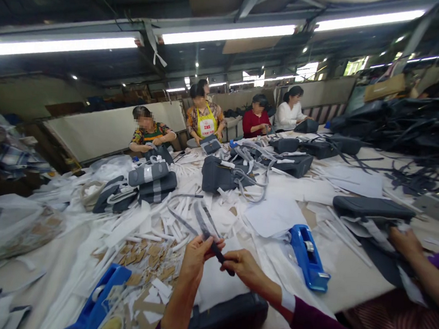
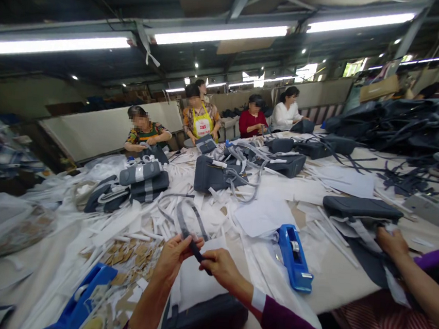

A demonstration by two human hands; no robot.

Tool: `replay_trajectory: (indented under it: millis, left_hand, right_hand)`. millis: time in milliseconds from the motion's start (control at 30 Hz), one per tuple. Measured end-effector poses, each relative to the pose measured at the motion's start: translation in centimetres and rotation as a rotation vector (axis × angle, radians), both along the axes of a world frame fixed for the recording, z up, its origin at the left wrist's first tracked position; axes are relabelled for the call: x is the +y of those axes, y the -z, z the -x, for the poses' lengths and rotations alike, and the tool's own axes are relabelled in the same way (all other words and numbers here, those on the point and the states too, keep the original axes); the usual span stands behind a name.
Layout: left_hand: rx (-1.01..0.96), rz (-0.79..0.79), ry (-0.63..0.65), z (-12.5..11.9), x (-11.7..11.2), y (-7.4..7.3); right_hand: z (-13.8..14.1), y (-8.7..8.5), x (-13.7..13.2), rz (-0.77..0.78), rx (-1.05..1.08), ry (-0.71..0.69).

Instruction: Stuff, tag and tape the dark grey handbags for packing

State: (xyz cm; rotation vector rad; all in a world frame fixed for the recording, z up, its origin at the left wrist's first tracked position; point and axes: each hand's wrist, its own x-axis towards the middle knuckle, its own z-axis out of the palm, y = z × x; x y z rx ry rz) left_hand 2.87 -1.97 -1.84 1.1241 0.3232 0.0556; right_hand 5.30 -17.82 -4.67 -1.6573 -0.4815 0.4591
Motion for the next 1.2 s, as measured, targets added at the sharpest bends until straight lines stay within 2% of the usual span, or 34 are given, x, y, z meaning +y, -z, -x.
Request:
replay_trajectory:
  millis: [100, 167, 233, 333, 400, 467, 567, 733, 833, 900, 1067, 1133, 1200]
  left_hand:
    - [-0.058, -0.017, -0.091, -0.6, 0.5, -0.2]
    - [-0.102, -0.020, -0.154, -1.0, 0.6, -0.2]
    - [-0.133, -0.024, -0.191, -1.1, 0.3, -0.1]
    - [-0.148, -0.012, -0.142, -0.9, -0.7, 0.3]
    - [-0.134, 0.011, -0.091, -0.6, -1.2, 0.4]
    - [-0.104, 0.040, -0.076, -0.4, -1.4, 0.4]
    - [-0.052, 0.069, -0.069, -0.4, -1.0, 0.0]
    - [-0.006, 0.128, -0.071, -1.0, -0.2, -0.1]
    - [0.012, 0.202, -0.079, -1.3, 0.0, 0.2]
    - [0.024, 0.239, -0.069, -1.5, 0.1, 0.1]
    - [0.049, 0.319, -0.037, -1.5, 0.0, -1.4]
    - [0.035, 0.321, 0.003, -1.4, -0.1, -1.6]
    - [-0.004, 0.288, 0.058, -1.3, -0.3, -1.0]
  right_hand:
    - [0.0, -0.8, -0.8, -0.032, -0.143, 0.171]
    - [0.1, -0.6, -0.9, 0.017, -0.009, 0.120]
    - [-0.1, 0.2, -0.5, 0.032, 0.228, 0.028]
    - [-1.5, 1.2, 0.4, -0.105, 0.457, 0.062]
    - [-2.9, 1.3, 0.9, -0.175, 0.512, 0.106]
    - [-4.3, 0.8, 1.3, -0.164, 0.509, 0.109]
    - [-5.6, -0.2, 1.7, -0.050, 0.350, 0.040]
    - [-5.9, -1.4, 1.9, 0.169, -0.167, -0.080]
    - [-5.8, -1.8, 1.9, 0.196, -0.460, -0.078]
    - [-5.9, -2.0, 1.9, 0.199, -0.579, -0.071]
    - [-5.8, -1.9, 2.1, 0.225, -0.679, -0.040]
    - [-5.4, -1.7, 2.3, 0.186, -0.635, 0.014]
    - [-5.0, -1.3, 2.6, 0.090, -0.527, 0.084]
